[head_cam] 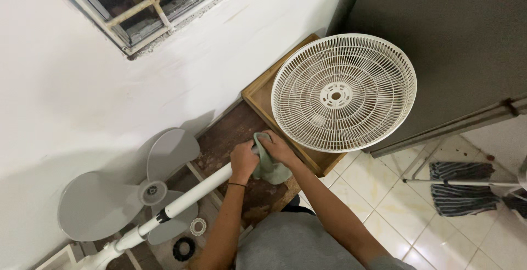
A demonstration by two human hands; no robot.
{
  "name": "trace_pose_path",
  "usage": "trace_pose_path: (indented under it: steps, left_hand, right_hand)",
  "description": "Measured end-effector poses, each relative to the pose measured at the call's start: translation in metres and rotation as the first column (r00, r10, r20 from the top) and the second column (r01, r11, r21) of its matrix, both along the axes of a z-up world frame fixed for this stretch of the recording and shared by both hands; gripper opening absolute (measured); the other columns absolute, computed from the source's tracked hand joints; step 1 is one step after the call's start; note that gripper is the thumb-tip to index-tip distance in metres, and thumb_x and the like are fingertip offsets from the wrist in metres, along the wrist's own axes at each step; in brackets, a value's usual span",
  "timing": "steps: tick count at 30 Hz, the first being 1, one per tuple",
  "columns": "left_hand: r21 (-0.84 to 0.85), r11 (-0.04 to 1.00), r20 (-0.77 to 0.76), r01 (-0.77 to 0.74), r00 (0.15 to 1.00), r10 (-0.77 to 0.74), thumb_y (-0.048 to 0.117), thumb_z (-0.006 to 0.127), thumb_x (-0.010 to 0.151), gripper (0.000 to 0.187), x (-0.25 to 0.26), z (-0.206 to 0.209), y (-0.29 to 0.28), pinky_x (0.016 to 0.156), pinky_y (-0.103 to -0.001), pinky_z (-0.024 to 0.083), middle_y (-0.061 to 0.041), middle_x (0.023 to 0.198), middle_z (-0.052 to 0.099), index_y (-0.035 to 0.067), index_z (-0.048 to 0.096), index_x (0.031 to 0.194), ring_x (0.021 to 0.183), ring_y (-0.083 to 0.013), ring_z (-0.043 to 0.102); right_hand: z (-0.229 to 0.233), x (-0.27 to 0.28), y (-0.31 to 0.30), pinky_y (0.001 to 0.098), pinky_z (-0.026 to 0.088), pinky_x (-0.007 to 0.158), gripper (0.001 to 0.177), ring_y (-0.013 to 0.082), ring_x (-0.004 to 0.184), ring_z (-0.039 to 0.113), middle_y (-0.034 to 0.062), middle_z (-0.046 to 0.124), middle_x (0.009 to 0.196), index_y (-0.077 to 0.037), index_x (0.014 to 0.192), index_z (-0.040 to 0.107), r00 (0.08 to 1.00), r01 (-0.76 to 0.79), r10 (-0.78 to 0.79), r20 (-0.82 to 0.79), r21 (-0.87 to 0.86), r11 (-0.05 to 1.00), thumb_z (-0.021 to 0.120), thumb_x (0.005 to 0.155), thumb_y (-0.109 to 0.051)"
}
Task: The person wipes the disassembled parts of a standing fan with a green cloth. They clean the fan cage, the pole, the blades, and the motor housing sequentially while the parts rest on a wooden surface.
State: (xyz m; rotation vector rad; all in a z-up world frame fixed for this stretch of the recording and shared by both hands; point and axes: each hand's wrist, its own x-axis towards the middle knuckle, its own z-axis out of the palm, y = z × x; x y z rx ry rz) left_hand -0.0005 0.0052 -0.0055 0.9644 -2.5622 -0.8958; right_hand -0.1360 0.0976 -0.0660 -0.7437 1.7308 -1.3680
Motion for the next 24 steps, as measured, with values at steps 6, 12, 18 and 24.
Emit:
trace_pose_path:
  steps: [6, 12, 18, 24]
  left_hand:
    - [0.071, 0.997, -0.103, 0.013, 0.995, -0.006, 0.013, 0.076, 0.072, 0.031, -0.001, 0.011, -0.007, 0.076, -0.051, 0.055, -0.020, 0.092, 0.074, 0.008, 0.077, 0.102, 0.086, -0.0409, 0.070]
    - [0.055, 0.998, -0.054, -0.014, 0.998, 0.017, 0.005, 0.068, 0.079, 0.038, -0.004, -0.016, -0.013, 0.081, -0.048, 0.057, -0.018, 0.101, 0.076, 0.009, 0.075, 0.116, 0.087, -0.0367, 0.073]
    - [0.014, 1.000, 0.115, 0.011, 0.993, -0.012, 0.009, 0.072, 0.073, 0.030, -0.002, -0.022, -0.008, 0.084, -0.052, 0.054, -0.020, 0.096, 0.075, 0.004, 0.076, 0.102, 0.093, -0.0394, 0.070]
    - [0.045, 0.998, -0.008, -0.048, 0.999, 0.049, 0.009, 0.070, 0.069, 0.041, -0.004, -0.005, -0.011, 0.081, -0.054, 0.054, -0.019, 0.091, 0.073, 0.013, 0.077, 0.109, 0.087, -0.0419, 0.069]
  right_hand:
    - [0.024, 0.001, 0.025, 0.0314, 0.048, 0.096, 0.051, 0.0150, 0.113, 0.055, 0.0093, 0.058, 0.125, -0.011, 0.150, 0.043, 0.986, -0.153, 0.158, 0.045, -0.104, 0.983, 0.060, 0.104, -0.026]
    - [0.032, 0.004, 0.019, 0.0339, 0.048, 0.103, 0.081, 0.0181, 0.125, 0.051, 0.0005, 0.044, 0.145, -0.013, 0.156, 0.033, 0.998, 0.063, -0.062, 0.013, -0.067, 0.996, 0.078, 0.089, -0.008]
    - [0.033, 0.002, -0.001, 0.0344, 0.054, 0.089, 0.071, 0.0214, 0.108, 0.062, 0.0125, 0.064, 0.122, -0.008, 0.151, 0.048, 0.972, 0.184, -0.168, 0.167, -0.089, 0.979, 0.078, 0.087, -0.004]
    - [0.025, -0.007, -0.008, 0.0303, 0.055, 0.089, 0.059, 0.0171, 0.105, 0.066, 0.0105, 0.070, 0.119, -0.005, 0.146, 0.056, 0.990, 0.097, -0.076, 0.123, -0.182, 0.978, 0.075, 0.090, -0.003]
